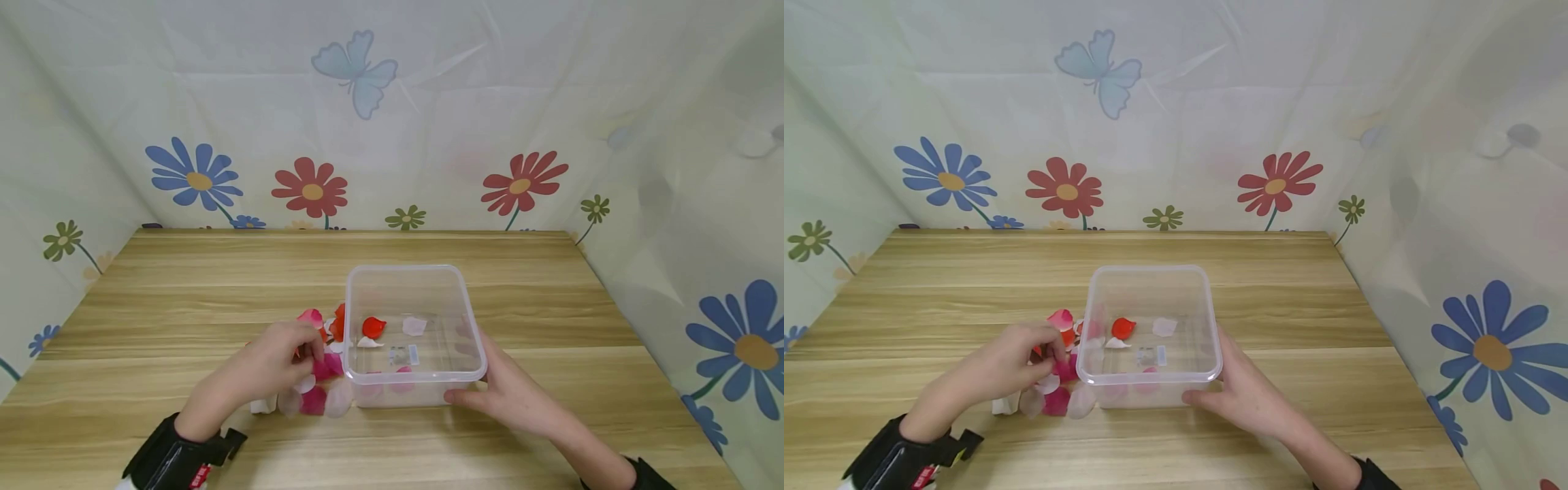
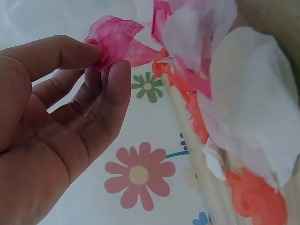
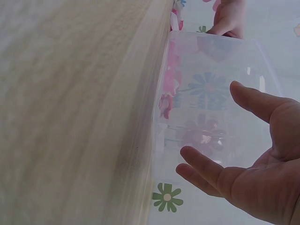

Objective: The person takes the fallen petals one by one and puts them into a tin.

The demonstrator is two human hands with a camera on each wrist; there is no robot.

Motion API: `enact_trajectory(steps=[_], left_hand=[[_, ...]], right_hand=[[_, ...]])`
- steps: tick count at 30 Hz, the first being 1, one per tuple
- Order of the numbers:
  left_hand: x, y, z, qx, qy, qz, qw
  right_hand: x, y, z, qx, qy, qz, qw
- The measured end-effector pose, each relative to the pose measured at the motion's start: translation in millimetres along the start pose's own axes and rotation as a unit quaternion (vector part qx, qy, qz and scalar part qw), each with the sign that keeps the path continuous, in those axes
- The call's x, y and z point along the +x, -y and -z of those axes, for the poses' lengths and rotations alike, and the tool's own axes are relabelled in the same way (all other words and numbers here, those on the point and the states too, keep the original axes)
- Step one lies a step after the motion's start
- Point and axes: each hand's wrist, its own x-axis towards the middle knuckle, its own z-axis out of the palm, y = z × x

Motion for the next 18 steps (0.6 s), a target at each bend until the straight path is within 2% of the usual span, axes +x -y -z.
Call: enact_trajectory(steps=[4,8,15,18], left_hand=[[0.2,-2.6,4.4,0.007,-0.007,0.015,0.9998],[0.9,-6.3,8.0,0.013,-0.02,0.016,0.9996],[2.9,-13.8,17.3,-0.001,-0.05,-0.005,0.9988],[2.9,-18.4,24.0,-0.009,-0.077,-0.022,0.9967]], right_hand=[[0,0,0,0.003,0.002,-0.001,1.0],[0,0,0,-0.001,0.002,0.001,1.0],[0,0,0,-0.001,0.002,0.007,1.0],[-1,0,1,-0.001,0.001,0.012,1.0]])
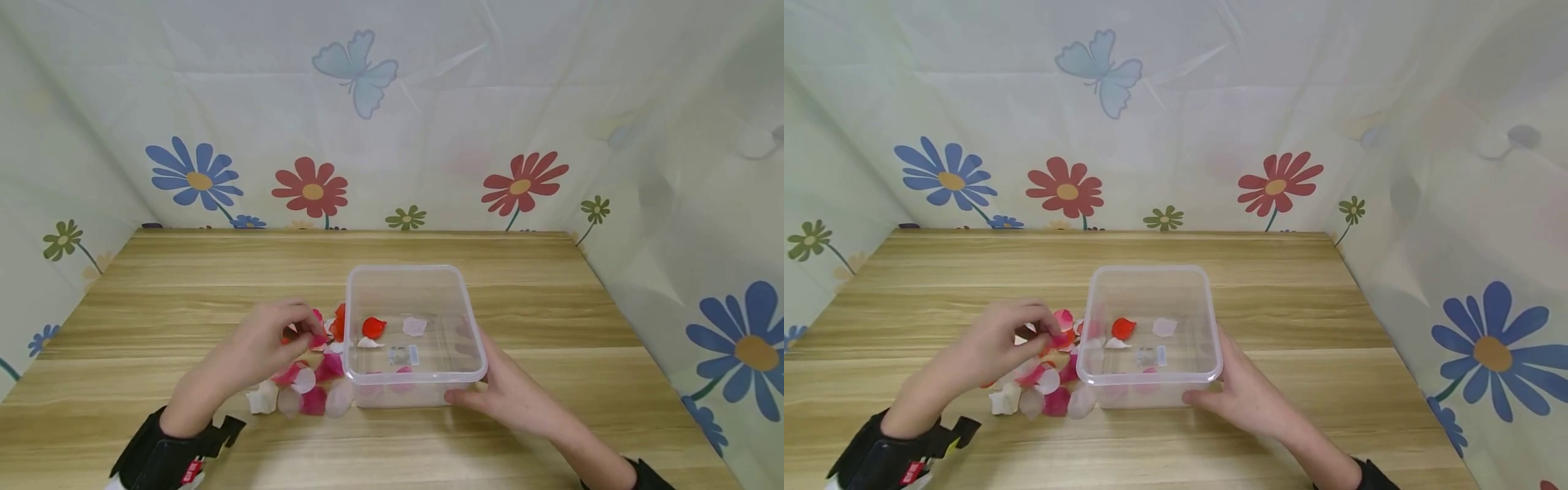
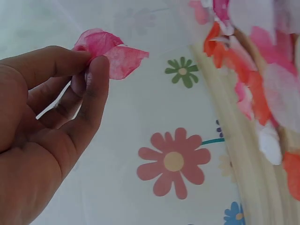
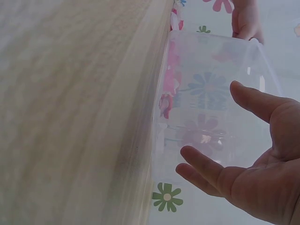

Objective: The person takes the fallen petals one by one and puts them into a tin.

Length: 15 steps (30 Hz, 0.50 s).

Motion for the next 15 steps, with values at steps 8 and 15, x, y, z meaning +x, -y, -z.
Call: enact_trajectory(steps=[8,15], left_hand=[[9.8,-14.3,3.4,0.018,-0.103,-0.067,0.9923],[20.4,-29.4,-5.0,0.011,-0.142,-0.124,0.9819]], right_hand=[[-1,-2,-1,-0.012,-0.01,0.005,1.0],[0,0,-1,-0.01,-0.007,0.005,1.0]])
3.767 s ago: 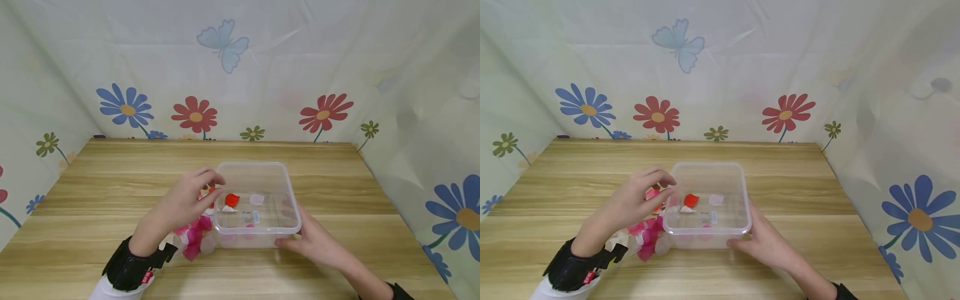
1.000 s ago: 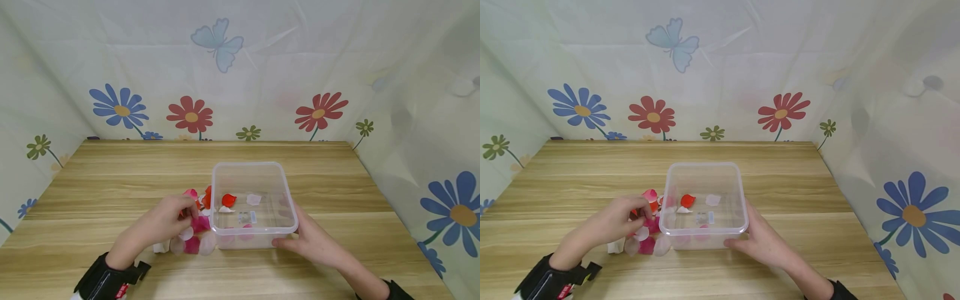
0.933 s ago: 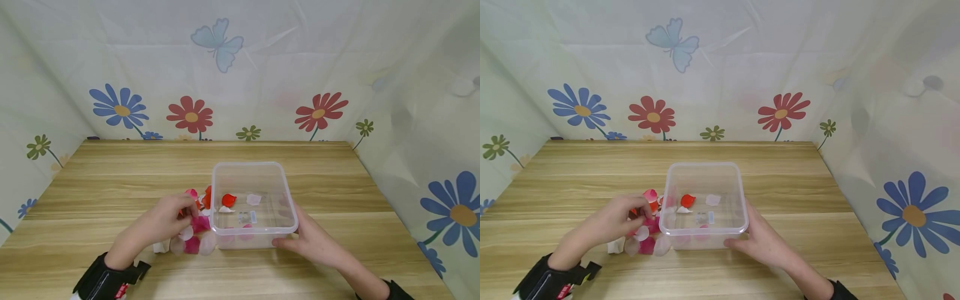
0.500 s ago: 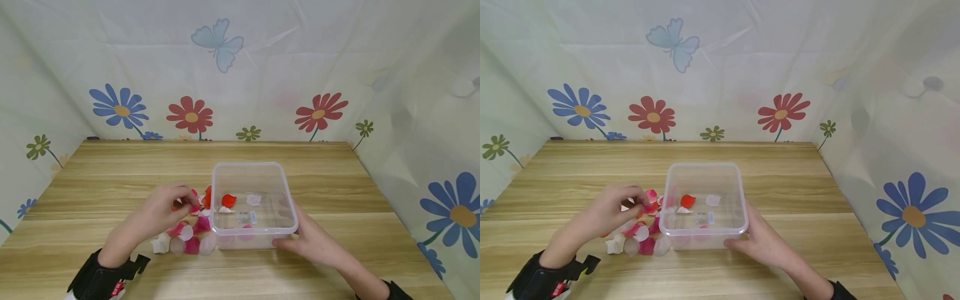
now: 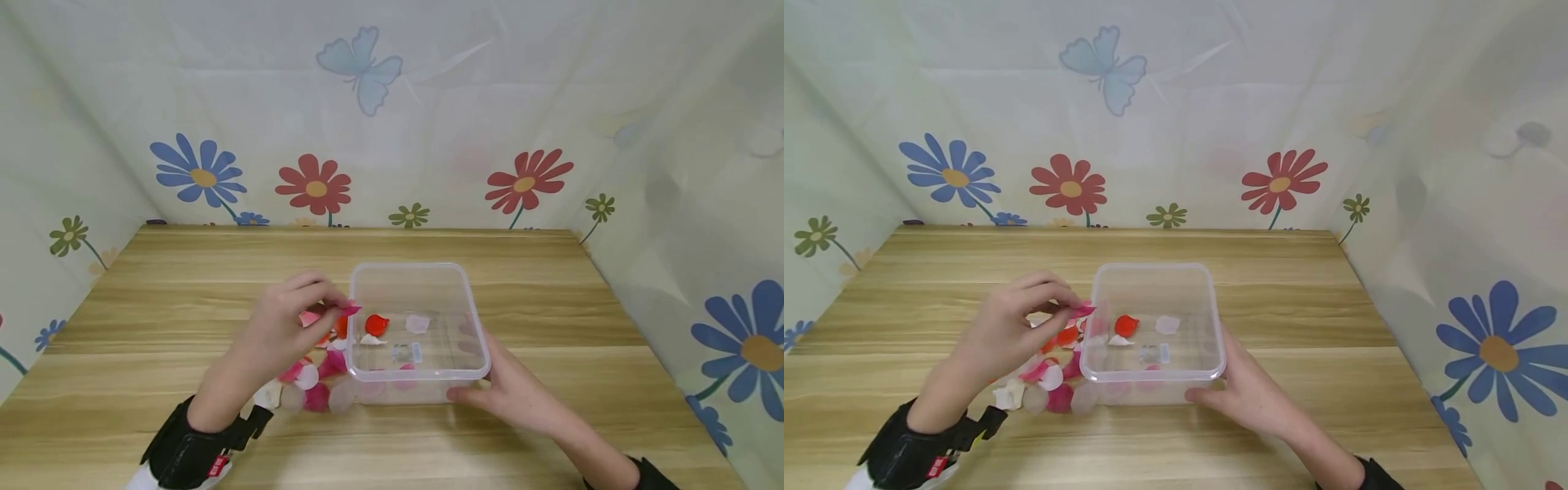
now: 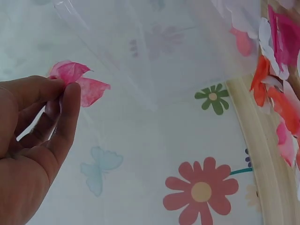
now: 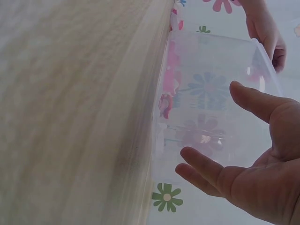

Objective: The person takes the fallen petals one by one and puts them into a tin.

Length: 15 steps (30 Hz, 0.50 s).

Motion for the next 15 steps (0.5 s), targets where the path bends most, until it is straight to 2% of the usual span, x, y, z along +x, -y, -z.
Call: enact_trajectory(steps=[3,10,15], left_hand=[[3.1,-5.0,-5.4,-0.009,0.002,-0.019,0.9998],[8.7,-12.4,-16.6,-0.038,0.003,-0.039,0.9985],[11.1,-14.8,-22.3,-0.031,0.023,-0.061,0.9974]], right_hand=[[1,1,0,0.003,0.002,0.0,1.0],[0,1,0,-0.005,0.0,-0.004,1.0],[0,0,0,-0.003,0.0,-0.002,1.0]])
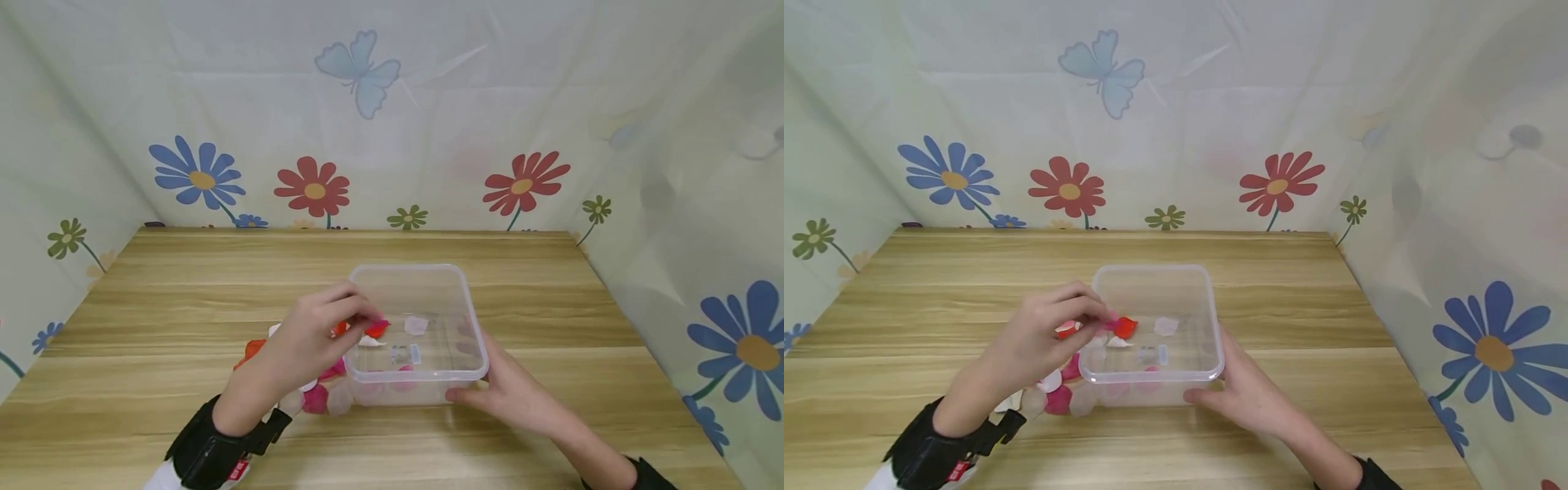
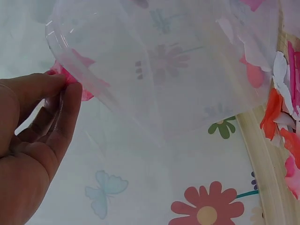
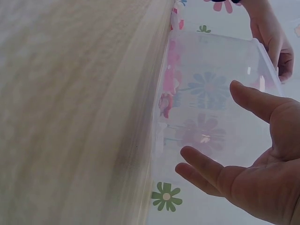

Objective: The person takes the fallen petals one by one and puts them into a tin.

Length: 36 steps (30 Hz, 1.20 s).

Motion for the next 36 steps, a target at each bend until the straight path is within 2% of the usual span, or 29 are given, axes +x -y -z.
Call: enact_trajectory(steps=[5,11,29,36], left_hand=[[-1.2,0.2,-3.4,0.001,0.021,-0.002,0.9998],[-1.1,-1.1,-3.8,-0.001,0.041,0.016,0.999],[-3.5,3.7,-2.1,-0.001,0.046,0.016,0.9988],[-6.1,8.7,4.1,0.023,0.015,0.072,0.997]], right_hand=[[0.2,0.7,-0.2,-0.002,0.0,-0.002,1.0],[-0.2,1.8,-0.3,-0.003,-0.002,-0.007,1.0],[-0.4,1.6,-1.2,-0.004,-0.004,-0.011,1.0],[-0.8,1.3,-0.8,-0.006,-0.004,-0.012,1.0]])
